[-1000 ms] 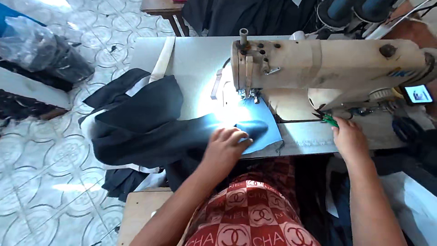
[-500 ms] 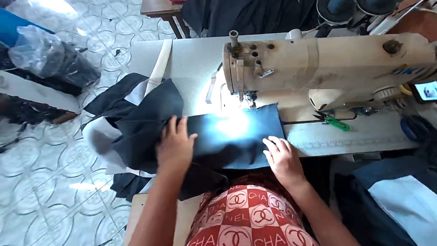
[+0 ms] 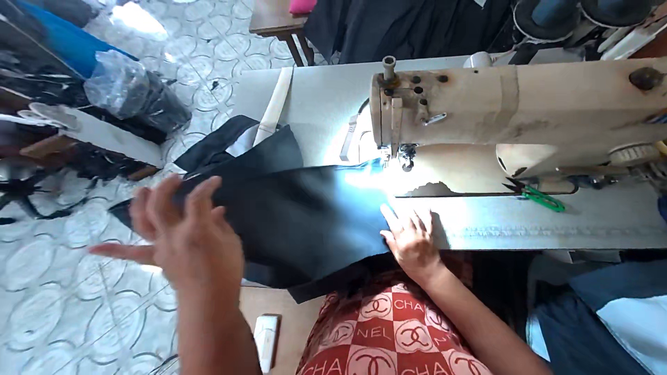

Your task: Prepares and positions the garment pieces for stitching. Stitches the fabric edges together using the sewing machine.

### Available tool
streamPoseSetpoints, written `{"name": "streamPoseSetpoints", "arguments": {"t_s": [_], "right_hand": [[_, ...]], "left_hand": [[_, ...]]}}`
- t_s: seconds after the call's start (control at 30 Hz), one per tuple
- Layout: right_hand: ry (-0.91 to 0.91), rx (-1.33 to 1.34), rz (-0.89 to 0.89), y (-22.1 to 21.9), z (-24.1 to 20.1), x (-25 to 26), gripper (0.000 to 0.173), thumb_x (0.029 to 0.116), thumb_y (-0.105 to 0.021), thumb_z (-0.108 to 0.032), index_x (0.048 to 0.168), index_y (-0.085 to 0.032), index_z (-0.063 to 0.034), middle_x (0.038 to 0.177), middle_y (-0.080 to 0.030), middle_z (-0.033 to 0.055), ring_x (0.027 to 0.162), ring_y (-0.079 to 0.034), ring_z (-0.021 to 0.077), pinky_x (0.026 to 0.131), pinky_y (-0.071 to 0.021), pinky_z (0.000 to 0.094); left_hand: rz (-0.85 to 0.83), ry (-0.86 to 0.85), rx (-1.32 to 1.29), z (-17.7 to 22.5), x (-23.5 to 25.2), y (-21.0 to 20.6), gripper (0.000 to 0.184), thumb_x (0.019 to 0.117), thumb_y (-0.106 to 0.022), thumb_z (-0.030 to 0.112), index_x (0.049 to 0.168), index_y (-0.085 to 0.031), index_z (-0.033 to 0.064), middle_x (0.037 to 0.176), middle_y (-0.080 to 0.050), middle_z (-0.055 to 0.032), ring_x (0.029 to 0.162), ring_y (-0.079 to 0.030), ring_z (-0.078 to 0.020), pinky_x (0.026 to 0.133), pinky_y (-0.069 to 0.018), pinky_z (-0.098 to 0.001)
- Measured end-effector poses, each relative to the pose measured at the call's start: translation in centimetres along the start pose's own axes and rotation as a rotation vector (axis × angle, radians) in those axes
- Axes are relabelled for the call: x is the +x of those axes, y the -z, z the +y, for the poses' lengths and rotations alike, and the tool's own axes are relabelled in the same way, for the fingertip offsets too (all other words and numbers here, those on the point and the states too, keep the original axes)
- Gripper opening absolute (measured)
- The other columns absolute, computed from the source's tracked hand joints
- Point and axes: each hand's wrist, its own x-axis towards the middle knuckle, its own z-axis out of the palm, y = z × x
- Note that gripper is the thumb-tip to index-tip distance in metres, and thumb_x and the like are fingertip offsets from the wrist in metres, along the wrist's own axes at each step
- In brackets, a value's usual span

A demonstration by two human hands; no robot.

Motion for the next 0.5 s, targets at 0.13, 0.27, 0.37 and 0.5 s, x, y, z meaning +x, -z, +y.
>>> {"name": "streamPoseSetpoints", "arguments": {"t_s": [0.13, 0.27, 0.37, 0.5], "right_hand": [[0.034, 0.104, 0.113, 1.0, 1.6, -2.3, 0.032, 0.1057, -0.052, -0.037, 0.111, -0.076, -0.0174, 0.117, -0.074, 0.0051, 0.117, -0.067, 0.0247, 0.113, -0.0406, 0.0562], [0.149, 0.1, 0.076, 2.4, 4.1, -5.1, 0.032, 0.1058, -0.053, -0.039, 0.106, -0.077, -0.0175, 0.114, -0.075, 0.0049, 0.116, -0.067, 0.0238, 0.11, -0.0453, 0.0479], [0.089, -0.023, 0.086, 4.9, 7.4, -5.8, 0.036, 0.1056, -0.052, -0.038, 0.099, -0.077, -0.0123, 0.108, -0.076, 0.0099, 0.109, -0.07, 0.0294, 0.104, -0.05, 0.0498], [-0.28, -0.217, 0.011, 11.3, 13.6, -3.9, 0.034, 0.1043, -0.053, -0.023, 0.116, -0.072, 0.0023, 0.129, -0.066, 0.0263, 0.124, -0.06, 0.0473, 0.104, -0.0475, 0.0619]], "left_hand": [[-0.178, -0.303, -0.315, 6.5, -3.2, -4.7, 0.03, 0.1027, -0.051, 0.012, 0.124, -0.073, 0.0091, 0.134, -0.064, -0.0208, 0.13, -0.056, -0.0426, 0.109, -0.0434, -0.0619], [-0.433, -0.453, -0.45, 11.0, -6.0, -11.6, 0.035, 0.1045, -0.054, 0.033, 0.133, -0.069, 0.0196, 0.144, -0.062, -0.0094, 0.14, -0.05, -0.0394, 0.106, -0.0357, -0.0761], [-0.435, -0.488, -0.381, 10.5, -6.7, -13.8, 0.048, 0.1053, -0.045, 0.046, 0.147, -0.057, 0.0266, 0.158, -0.048, -0.0083, 0.148, -0.039, -0.0399, 0.107, -0.0229, -0.0842], [-0.447, -0.531, -0.454, 10.5, -6.4, -13.0, 0.037, 0.1035, -0.056, 0.032, 0.139, -0.065, 0.03, 0.155, -0.052, -0.0101, 0.147, -0.039, -0.0454, 0.103, -0.0191, -0.0886]]}}
